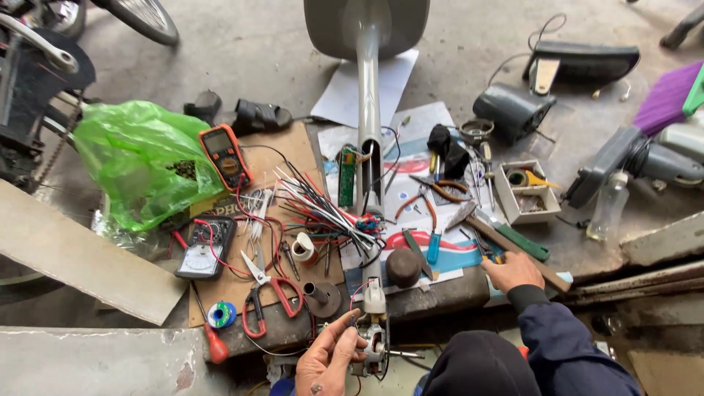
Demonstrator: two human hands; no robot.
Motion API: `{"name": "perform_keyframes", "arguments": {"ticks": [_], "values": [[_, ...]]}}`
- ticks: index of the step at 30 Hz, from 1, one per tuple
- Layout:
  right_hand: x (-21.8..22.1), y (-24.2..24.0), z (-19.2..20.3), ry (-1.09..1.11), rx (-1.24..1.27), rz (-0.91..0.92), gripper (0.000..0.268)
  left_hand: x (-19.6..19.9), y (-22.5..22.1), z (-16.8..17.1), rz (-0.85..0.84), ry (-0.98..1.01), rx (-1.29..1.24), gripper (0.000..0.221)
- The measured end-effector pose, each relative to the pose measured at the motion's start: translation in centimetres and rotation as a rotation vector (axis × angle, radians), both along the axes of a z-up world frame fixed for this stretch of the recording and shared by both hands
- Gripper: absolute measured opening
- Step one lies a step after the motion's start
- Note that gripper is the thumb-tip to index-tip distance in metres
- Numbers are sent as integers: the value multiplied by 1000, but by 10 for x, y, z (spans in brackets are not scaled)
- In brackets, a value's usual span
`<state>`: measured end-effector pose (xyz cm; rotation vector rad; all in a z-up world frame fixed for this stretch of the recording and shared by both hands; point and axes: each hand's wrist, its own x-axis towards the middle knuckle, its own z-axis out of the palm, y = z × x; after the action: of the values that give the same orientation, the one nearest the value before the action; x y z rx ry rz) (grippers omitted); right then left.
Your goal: Preparing and soldering electrical wires to a small motor, including stripping insulation and testing connections.
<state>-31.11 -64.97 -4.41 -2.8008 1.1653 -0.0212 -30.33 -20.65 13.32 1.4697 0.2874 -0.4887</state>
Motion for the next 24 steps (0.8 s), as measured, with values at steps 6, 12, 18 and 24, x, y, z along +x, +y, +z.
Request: {"name": "perform_keyframes", "arguments": {"ticks": [6,12,18,24], "values": [[-48,-7,72,-763,1703,-522,55,4,-9,33,11,-33,-137,31],[-96,76,214,-1264,1880,154,71,19,-4,83,32,-253,-85,29],[-59,201,310,-499,1372,144,41,29,4,120,-1,-490,-86,25],[-39,289,321,-367,652,616,62,32,22,135,41,-583,-39,22]]}}
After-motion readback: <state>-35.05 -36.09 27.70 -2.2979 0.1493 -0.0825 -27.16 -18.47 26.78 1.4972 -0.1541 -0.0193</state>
